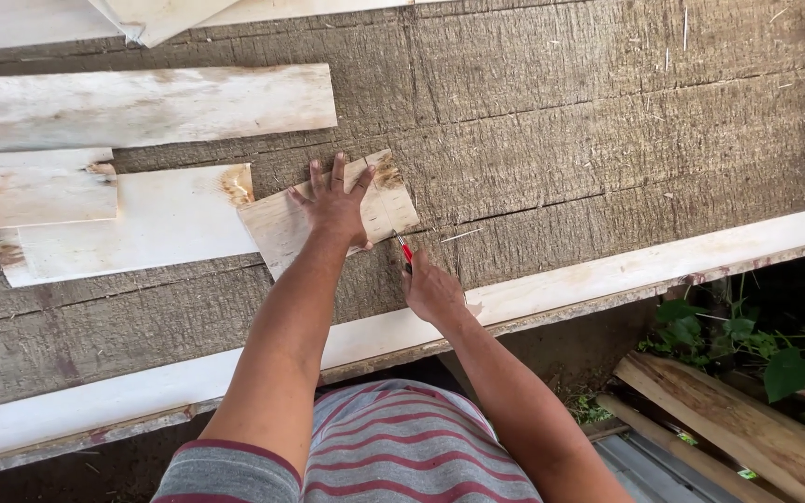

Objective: The person trims and prepares thin strips of wood by hand using a utility knife.

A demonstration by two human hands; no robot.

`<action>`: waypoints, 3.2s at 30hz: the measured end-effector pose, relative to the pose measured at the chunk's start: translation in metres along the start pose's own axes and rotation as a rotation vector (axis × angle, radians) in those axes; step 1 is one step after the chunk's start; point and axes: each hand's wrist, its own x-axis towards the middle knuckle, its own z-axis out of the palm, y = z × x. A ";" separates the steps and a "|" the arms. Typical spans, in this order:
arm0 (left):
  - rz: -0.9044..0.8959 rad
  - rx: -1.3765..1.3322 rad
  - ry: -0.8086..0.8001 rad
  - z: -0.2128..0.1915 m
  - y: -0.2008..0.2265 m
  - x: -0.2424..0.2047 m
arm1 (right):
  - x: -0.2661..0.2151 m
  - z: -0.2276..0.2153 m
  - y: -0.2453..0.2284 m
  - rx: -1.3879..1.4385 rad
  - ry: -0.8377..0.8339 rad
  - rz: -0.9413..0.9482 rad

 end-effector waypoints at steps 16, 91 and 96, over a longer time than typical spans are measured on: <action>0.046 0.006 0.045 -0.004 -0.005 -0.008 | -0.003 -0.009 0.017 0.015 -0.075 0.040; -0.001 -0.029 -0.008 -0.001 0.002 0.003 | -0.008 -0.003 0.009 0.031 -0.027 0.052; 0.058 -0.063 0.039 -0.003 -0.009 -0.012 | -0.016 -0.005 0.002 0.062 -0.066 0.094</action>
